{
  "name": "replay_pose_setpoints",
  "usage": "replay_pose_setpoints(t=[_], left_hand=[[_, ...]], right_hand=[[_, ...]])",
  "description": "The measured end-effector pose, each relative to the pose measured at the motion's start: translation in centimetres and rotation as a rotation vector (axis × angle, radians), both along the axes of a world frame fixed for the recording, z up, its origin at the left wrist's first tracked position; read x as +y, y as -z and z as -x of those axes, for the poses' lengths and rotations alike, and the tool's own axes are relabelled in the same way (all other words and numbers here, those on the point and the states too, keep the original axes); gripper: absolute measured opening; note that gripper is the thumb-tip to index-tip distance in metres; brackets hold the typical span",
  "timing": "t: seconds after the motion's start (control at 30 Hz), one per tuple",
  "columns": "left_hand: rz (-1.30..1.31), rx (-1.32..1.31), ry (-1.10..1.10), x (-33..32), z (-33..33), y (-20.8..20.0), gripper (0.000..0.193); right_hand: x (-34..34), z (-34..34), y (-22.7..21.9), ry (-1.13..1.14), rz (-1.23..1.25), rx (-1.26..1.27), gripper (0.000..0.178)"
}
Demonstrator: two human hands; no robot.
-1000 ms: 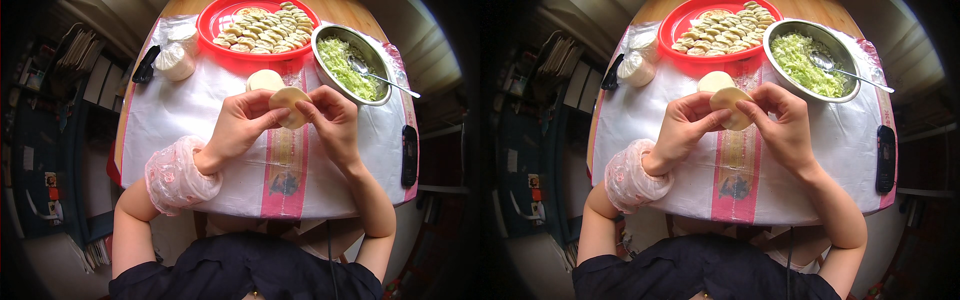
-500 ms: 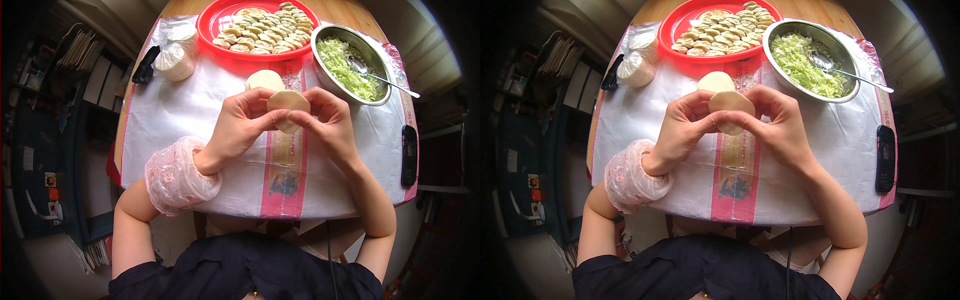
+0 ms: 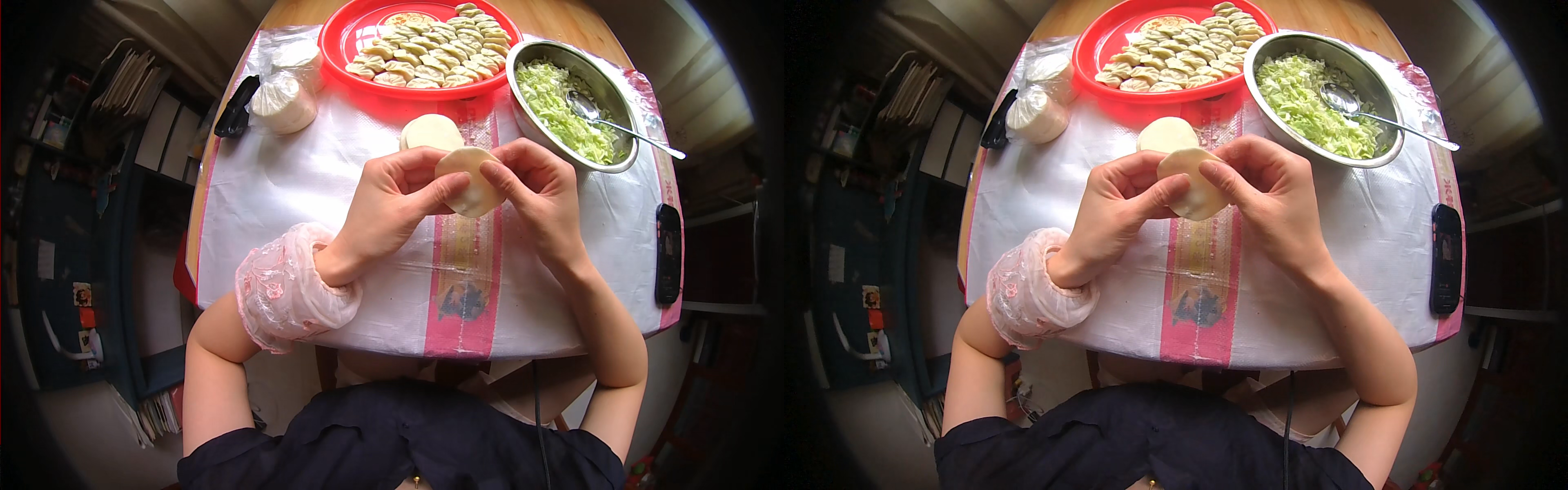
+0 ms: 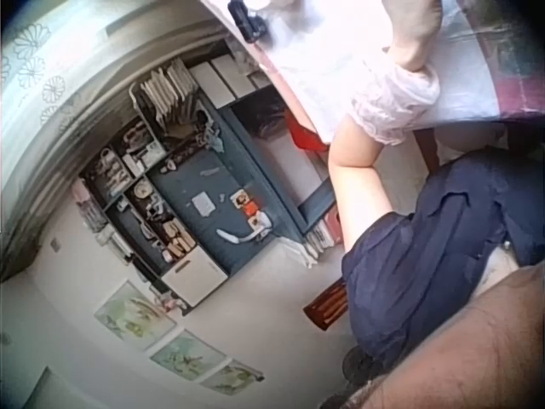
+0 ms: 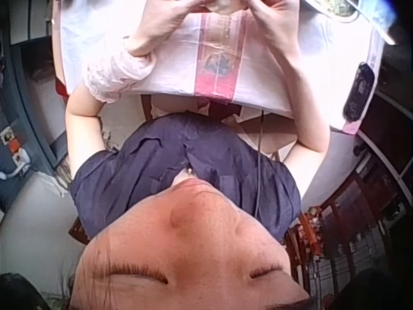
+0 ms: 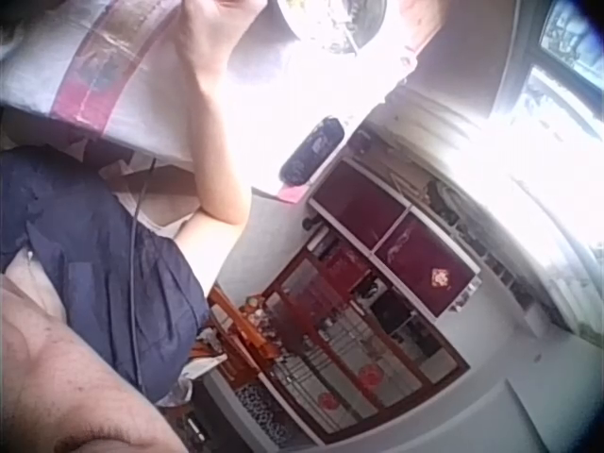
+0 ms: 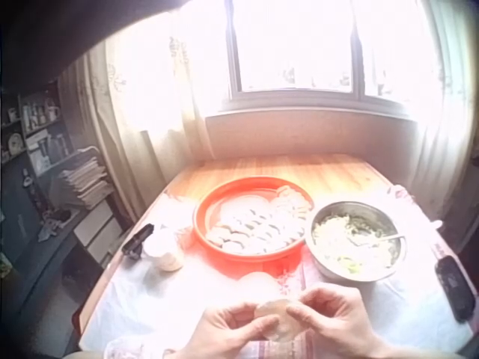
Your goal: The recorder is shown placing filling into a dumpling skin and سپس folding the edges together.
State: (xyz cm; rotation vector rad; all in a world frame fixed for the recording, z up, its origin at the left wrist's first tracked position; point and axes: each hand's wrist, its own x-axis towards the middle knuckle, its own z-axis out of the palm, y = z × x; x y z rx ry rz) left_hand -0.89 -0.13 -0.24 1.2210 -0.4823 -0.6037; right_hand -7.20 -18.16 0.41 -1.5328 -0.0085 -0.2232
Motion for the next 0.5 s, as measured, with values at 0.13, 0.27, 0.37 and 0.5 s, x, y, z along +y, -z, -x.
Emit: replay_pose_setpoints(t=[0.13,0.27,0.37,0.5], left_hand=[[0.013,0.053,0.029,-0.12,-0.03,0.16,0.024],[-0.020,0.059,0.084,-0.05,0.18,0.07,0.025],[0.013,0.012,0.101,-0.37,0.29,0.05,0.027],[-0.029,0.092,0.174,0.09,0.04,0.04,0.030]], right_hand=[[-0.02,0.07,0.04,0.054,0.046,-0.050,0.009],[0.06,0.18,0.28,0.064,0.089,-0.075,0.007],[0.06,0.14,-0.25,0.048,0.039,-0.014,0.007],[0.17,0.31,-0.23,0.058,0.072,-0.006,0.010]])
